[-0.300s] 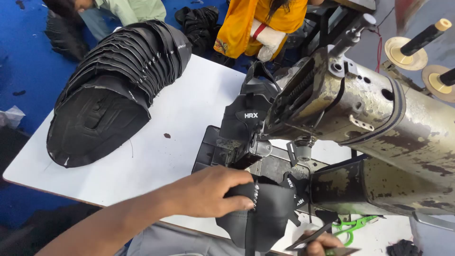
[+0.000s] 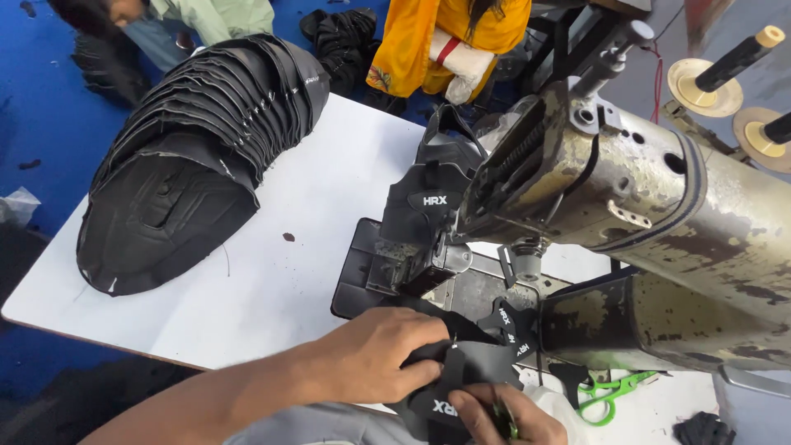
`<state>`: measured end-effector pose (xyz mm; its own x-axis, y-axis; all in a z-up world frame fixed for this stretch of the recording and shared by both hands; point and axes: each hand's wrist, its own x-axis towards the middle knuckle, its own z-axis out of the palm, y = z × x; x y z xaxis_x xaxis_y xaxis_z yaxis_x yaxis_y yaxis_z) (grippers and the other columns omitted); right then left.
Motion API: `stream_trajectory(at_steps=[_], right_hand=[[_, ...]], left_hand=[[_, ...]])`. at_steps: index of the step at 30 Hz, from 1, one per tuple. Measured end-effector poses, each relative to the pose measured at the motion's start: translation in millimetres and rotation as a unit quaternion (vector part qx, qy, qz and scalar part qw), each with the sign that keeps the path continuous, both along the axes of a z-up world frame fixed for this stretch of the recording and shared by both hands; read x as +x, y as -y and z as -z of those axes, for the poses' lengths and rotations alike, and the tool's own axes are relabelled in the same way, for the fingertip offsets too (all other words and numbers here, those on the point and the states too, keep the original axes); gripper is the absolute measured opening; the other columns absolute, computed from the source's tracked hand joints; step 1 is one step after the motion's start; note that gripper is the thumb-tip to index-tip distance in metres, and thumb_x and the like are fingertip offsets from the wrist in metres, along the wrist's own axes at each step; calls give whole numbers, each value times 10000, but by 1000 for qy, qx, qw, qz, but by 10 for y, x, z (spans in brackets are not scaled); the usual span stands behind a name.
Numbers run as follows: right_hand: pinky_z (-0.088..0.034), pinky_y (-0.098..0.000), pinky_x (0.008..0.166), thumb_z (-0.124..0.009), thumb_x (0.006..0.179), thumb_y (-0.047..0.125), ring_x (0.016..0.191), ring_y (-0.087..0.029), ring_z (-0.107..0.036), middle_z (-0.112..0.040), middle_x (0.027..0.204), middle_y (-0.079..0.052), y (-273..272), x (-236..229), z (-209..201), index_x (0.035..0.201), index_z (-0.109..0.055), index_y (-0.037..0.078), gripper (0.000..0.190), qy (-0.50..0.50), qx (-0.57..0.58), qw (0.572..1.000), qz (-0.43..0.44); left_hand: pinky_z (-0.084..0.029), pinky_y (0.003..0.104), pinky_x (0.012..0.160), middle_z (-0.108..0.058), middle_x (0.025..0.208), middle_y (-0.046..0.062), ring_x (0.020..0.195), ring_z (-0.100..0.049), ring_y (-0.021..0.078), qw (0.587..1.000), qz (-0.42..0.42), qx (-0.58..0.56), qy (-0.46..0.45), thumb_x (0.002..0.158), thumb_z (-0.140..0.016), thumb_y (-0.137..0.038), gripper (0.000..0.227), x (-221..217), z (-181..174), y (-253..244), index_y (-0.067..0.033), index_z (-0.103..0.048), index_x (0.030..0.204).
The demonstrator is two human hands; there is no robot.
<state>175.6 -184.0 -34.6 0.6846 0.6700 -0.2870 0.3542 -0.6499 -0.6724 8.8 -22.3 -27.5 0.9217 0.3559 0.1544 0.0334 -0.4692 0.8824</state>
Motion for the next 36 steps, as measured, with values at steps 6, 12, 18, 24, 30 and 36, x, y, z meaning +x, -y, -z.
stream_trajectory(at_steps=[6, 12, 18, 24, 30, 36], right_hand=[[-534, -254, 485, -922, 692, 212, 471, -90, -673, -725, 565, -56, 55, 25, 230, 738, -844, 80, 161, 89, 137, 986, -17], [-564, -264, 516, -929, 700, 204, 510, -95, -713, -751, 586, -67, 10, 14, 140, 810, -859, 96, 169, 37, 73, 997, 4], [-600, -266, 538, -909, 719, 196, 551, -99, -758, -764, 615, -63, -1, 10, 118, 819, -849, 88, 159, 38, 83, 996, -8], [-618, -268, 567, -893, 744, 170, 585, -121, -783, -773, 629, -87, 25, 31, 153, 831, -847, 53, 153, -14, 71, 997, 11], [-616, -308, 580, -856, 794, 153, 591, -149, -782, -827, 642, -118, 160, 220, 342, 884, -853, 42, 143, -82, 80, 993, 15], [-602, -297, 755, -731, 906, 163, 913, -145, -775, -791, 988, -92, -100, 279, -308, 1065, -779, 48, 202, 187, 209, 950, -134]], left_hand=[[-517, 464, 875, -714, 1067, 185, 1034, -674, 394, 999, 3, -34, 15, 917, -650, -188, 270, 10, -10, 3, -9, -637, 1119], [-536, 440, 801, -722, 951, 181, 923, -713, 351, 997, 19, -64, -29, 901, -633, -231, 293, -1, -138, -53, -11, -653, 1095], [-533, 424, 766, -726, 911, 182, 879, -713, 331, 998, 7, -56, -18, 927, -661, -310, 339, 21, -114, -31, 2, -673, 1058], [-532, 421, 758, -727, 911, 170, 866, -712, 332, 998, 13, -60, -25, 936, -658, -324, 343, 56, -87, -16, -1, -676, 1048], [-527, 423, 732, -713, 889, 171, 828, -705, 330, 998, 15, -50, -38, 945, -655, -304, 315, 70, -90, -59, 1, -660, 1025], [-526, 413, 680, -695, 811, 166, 732, -687, 313, 998, 25, -40, -34, 943, -665, -294, 292, 50, -89, -207, -3, -656, 973]])
